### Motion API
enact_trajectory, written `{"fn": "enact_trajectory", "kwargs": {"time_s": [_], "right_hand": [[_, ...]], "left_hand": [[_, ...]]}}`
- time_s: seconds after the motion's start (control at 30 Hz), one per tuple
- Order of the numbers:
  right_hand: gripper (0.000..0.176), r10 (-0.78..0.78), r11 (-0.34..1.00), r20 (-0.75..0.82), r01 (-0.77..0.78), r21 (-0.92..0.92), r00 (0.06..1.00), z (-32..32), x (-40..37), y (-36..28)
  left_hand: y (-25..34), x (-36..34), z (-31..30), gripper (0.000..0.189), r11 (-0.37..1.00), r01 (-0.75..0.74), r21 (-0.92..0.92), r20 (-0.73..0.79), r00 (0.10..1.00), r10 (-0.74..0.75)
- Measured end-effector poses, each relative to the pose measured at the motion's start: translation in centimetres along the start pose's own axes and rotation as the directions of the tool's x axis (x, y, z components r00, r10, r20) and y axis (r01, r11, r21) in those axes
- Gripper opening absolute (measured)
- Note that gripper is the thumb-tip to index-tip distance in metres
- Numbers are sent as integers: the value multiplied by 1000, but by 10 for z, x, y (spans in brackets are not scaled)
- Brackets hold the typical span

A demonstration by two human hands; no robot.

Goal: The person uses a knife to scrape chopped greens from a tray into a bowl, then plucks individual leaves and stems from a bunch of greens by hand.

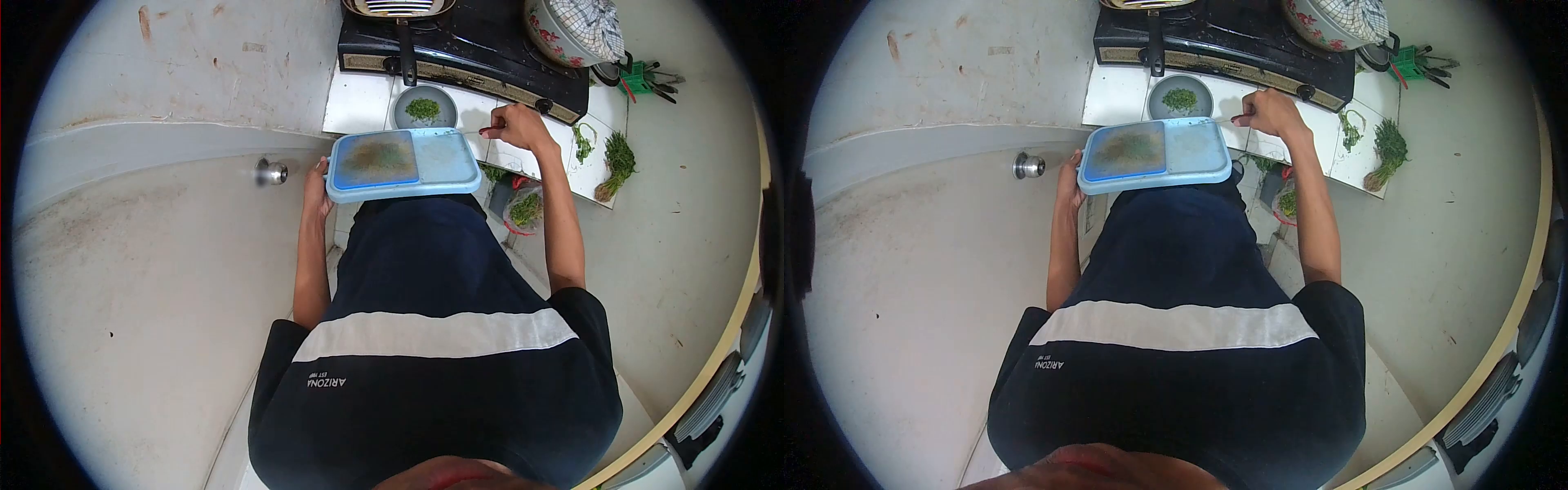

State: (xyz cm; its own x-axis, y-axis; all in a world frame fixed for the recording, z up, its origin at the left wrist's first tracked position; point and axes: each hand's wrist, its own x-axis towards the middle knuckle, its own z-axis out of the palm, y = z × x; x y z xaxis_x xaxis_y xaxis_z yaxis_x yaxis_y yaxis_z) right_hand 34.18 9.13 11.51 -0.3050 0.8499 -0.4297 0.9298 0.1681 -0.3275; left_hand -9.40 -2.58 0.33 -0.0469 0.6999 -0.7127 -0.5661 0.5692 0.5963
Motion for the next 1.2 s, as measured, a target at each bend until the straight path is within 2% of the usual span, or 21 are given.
{"fn": "enact_trajectory", "kwargs": {"time_s": [0.07, 0.13, 0.23, 0.3, 0.37, 0.5, 0.57, 0.63, 0.7, 0.83, 0.93, 1.03, 1.1, 1.2], "right_hand": [[38, -6, 1000, -31, 6, 13, 1000, 6, 1, 1], [38, -14, 1000, -167, 16, 13, 986, 8, -1, 0], [38, -16, 999, -170, 23, 42, 985, -7, -8, 0], [38, -9, 1000, -162, 11, 11, 987, -15, -10, -1], [37, 69, 996, 2, -68, -50, 998, -25, -14, -7], [35, 39, 991, 7, -38, -126, 999, -22, -12, -14], [33, -21, 985, -65, 10, -171, 998, -18, -8, -18], [33, -17, 984, -89, 1, -179, 996, -15, -6, -22], [33, -28, 987, -215, -6, -158, 976, -17, -6, -26], [32, -13, 992, -194, -13, -129, 981, -33, -12, -28], [32, -35, 979, -102, 14, -201, 994, -38, -17, -24], [33, 36, 977, -34, -42, -211, 999, -35, -14, -20], [33, -2, 989, -141, -20, -150, 990, -26, -11, -17], [34, -65, 996, -213, 50, -77, 975, -27, -12, -15]], "left_hand": [[0, -1, 4, 36, 1000, 6, 10, 5, 1000, -6], [-5, 5, -2, 36, 1000, 0, -10, 9, 1000, 0], [-8, 7, -9, 36, 1000, 4, -26, 9, 1000, -4], [-7, 8, -7, 35, 1000, 11, -26, 13, 1000, -11], [-5, 6, -4, 34, 1000, 10, -12, 13, 1000, -10], [0, -4, 6, 33, 999, -35, 10, -6, 999, 35], [4, -8, 13, 33, 998, -54, 30, -7, 999, 54], [4, -9, 18, 33, 997, -64, 35, -32, 997, 65], [4, -8, 18, 33, 996, -78, 37, -63, 995, 80], [4, -9, 15, 34, 998, -58, 20, -14, 998, 59], [4, -10, 17, 35, 999, -33, 10, -3, 999, 33], [3, -9, 18, 36, 1000, -28, 12, 0, 1000, 28], [0, -7, 16, 36, 999, -34, 14, -5, 999, 34], [-2, -3, 9, 37, 998, -60, 28, -12, 998, 60]]}}
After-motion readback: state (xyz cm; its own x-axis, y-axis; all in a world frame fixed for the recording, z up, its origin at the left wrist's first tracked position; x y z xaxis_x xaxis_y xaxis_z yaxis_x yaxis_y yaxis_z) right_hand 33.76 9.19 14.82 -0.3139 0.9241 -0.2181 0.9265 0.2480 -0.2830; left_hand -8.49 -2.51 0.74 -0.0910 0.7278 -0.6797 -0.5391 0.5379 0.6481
